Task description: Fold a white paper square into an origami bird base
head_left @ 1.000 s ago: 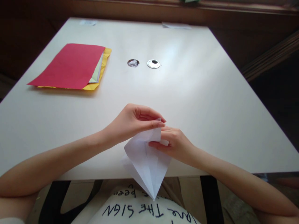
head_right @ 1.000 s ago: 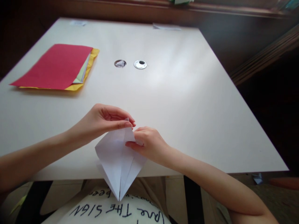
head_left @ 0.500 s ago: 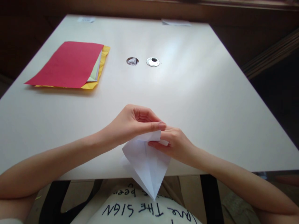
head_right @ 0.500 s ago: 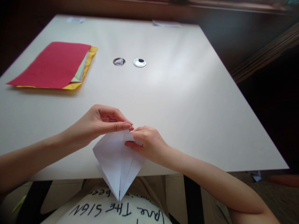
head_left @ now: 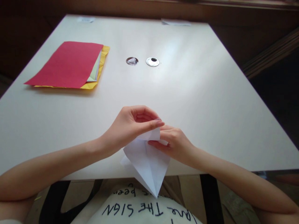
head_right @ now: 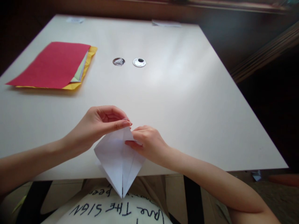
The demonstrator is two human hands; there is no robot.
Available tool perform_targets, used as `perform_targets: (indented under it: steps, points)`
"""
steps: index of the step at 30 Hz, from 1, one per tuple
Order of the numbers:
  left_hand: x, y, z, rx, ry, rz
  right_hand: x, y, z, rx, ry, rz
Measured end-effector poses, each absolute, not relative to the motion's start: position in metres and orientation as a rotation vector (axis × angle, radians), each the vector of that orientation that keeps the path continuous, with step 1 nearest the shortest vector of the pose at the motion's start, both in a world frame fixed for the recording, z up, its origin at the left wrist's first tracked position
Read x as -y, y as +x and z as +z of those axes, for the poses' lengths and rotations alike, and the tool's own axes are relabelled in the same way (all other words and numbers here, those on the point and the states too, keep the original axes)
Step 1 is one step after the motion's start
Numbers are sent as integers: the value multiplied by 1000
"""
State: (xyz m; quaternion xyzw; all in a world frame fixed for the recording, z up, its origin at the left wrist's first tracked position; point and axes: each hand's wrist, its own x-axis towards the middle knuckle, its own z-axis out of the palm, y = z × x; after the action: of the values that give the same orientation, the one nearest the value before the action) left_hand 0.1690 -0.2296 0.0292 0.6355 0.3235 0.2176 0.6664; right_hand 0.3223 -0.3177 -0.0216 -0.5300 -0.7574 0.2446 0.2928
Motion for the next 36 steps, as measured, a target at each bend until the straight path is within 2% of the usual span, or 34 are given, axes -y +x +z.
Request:
perform_targets:
  steps: [36]
  points:
    - [239,166,29,-774,1365,537,319,321,-24,1999,-1438,568]
